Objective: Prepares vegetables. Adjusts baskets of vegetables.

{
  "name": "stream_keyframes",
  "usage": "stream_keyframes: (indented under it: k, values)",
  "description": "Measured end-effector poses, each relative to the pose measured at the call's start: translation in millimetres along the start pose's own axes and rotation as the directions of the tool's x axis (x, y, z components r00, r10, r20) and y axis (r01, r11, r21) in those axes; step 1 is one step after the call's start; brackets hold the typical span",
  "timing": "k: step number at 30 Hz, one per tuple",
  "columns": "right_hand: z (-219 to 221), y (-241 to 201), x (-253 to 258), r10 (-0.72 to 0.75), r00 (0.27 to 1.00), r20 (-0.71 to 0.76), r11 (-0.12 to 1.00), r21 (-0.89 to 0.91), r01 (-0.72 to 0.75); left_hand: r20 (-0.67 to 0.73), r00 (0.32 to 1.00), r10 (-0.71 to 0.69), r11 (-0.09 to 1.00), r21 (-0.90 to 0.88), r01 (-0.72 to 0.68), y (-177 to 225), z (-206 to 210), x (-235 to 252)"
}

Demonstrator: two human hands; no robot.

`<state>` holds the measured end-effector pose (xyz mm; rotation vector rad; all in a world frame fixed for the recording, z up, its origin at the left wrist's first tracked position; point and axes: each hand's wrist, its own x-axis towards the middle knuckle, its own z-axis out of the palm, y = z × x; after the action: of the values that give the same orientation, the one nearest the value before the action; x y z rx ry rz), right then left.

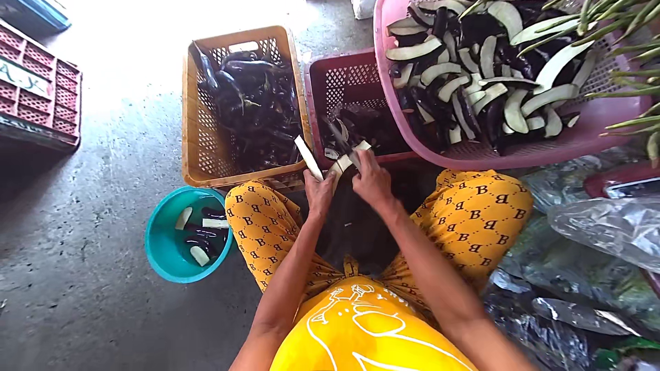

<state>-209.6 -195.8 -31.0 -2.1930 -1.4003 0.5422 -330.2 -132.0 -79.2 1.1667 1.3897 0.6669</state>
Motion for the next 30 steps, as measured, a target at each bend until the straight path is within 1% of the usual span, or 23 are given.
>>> stream_keyframes:
  k: [1, 2, 3, 4, 6, 8, 10, 12, 14, 15, 17, 18, 19, 20, 21, 22, 23, 24, 25, 26, 27, 28, 30]
  values:
    - [-11, 3, 27, -0.041, 0.987, 0.154, 0.997, -0.052, 0.05, 0.005, 1.0, -0.001, 1.0, 0.001, 0.001, 0, 0, 1]
    - [-19, 5, 51, -0.046, 0.949, 0.312, 0.991, -0.109, 0.083, 0.008, 1.0, 0.001, 1.0, -0.004, -0.001, 1, 0, 2]
    - [-23, 7, 72, -0.037, 0.904, 0.426, 0.981, -0.157, 0.114, 0.011, 1.0, 0.003, 1.0, -0.016, -0.003, 0, 1, 3]
    - [-26, 5, 87, -0.026, 0.863, 0.504, 0.968, -0.202, 0.147, 0.014, 1.0, 0.008, 1.0, -0.03, -0.007, -1, 0, 4]
    - [-29, 3, 105, -0.06, 0.811, 0.582, 0.949, -0.219, 0.227, 0.022, 1.0, 0.01, 0.998, -0.07, -0.008, -2, 0, 6]
    - [-22, 7, 110, -0.113, 0.789, 0.604, 0.94, -0.193, 0.282, 0.031, 1.0, -0.004, 0.996, -0.087, 0.006, -4, -2, 7]
    - [-15, 18, 111, -0.149, 0.795, 0.589, 0.945, -0.153, 0.291, 0.033, 0.999, -0.006, 0.997, -0.076, 0.008, -3, -3, 6]
    - [-22, 23, 106, -0.145, 0.827, 0.543, 0.948, -0.164, 0.274, 0.047, 0.999, 0.003, 0.995, -0.101, 0.001, 10, -11, -4]
    - [-38, 8, 96, -0.146, 0.903, 0.405, 0.959, -0.166, 0.229, 0.05, 0.997, 0.055, 0.98, -0.193, -0.044, 35, -41, -24]
    - [-46, -6, 91, -0.163, 0.938, 0.307, 0.972, -0.113, 0.206, 0.038, 0.993, 0.108, 0.967, -0.238, -0.095, 48, -64, -37]
    - [-58, -41, 83, -0.194, 0.973, 0.123, 0.981, 0.055, 0.188, -0.042, 0.973, 0.226, 0.928, -0.295, -0.228, 67, -120, -62]
    - [-57, -64, 80, -0.203, 0.978, 0.047, 0.963, 0.189, 0.191, -0.131, 0.956, 0.263, 0.914, -0.284, -0.29, 71, -149, -70]
    - [-52, -90, 76, -0.2, 0.98, -0.008, 0.914, 0.359, 0.189, -0.235, 0.931, 0.28, 0.906, -0.255, -0.337, 70, -177, -72]
    - [-41, -120, 70, -0.18, 0.983, -0.023, 0.816, 0.555, 0.163, -0.336, 0.903, 0.267, 0.913, -0.211, -0.349, 63, -204, -70]
    - [-28, -151, 60, -0.162, 0.986, 0.024, 0.669, 0.738, 0.092, -0.417, 0.88, 0.226, 0.938, -0.15, -0.312, 50, -230, -64]
    - [-11, -182, 49, -0.167, 0.978, 0.124, 0.521, 0.853, -0.02, -0.485, 0.86, 0.16, 0.971, -0.079, -0.225, 30, -254, -55]
    - [10, -207, 38, -0.192, 0.949, 0.249, 0.43, 0.891, -0.147, -0.532, 0.843, 0.085, 0.994, -0.017, -0.111, 4, -277, -44]
    - [35, -229, 27, -0.221, 0.904, 0.366, 0.425, 0.87, -0.249, -0.564, 0.826, 0.005, 1.0, 0.023, 0.009, -26, -297, -32]
    - [62, -246, 18, -0.237, 0.858, 0.457, 0.514, 0.808, -0.289, -0.586, 0.807, -0.072, 0.991, 0.05, 0.124, -56, -313, -20]
    - [86, -260, 12, -0.236, 0.818, 0.525, 0.665, 0.701, -0.258, -0.597, 0.79, -0.138, 0.971, 0.078, 0.228, -84, -324, -9]
    - [105, -274, 9, -0.219, 0.794, 0.566, 0.801, 0.569, -0.185, -0.601, 0.777, -0.189, 0.94, 0.119, 0.321, -106, -331, 0]
    - [121, -286, 6, -0.214, 0.778, 0.591, 0.866, 0.482, -0.128, -0.595, 0.771, -0.226, 0.904, 0.166, 0.393, -119, -334, 5]
    - [147, -298, -1, -0.198, 0.743, 0.639, 0.923, 0.378, -0.079, -0.604, 0.758, -0.248, 0.855, 0.231, 0.464, -133, -337, 5]
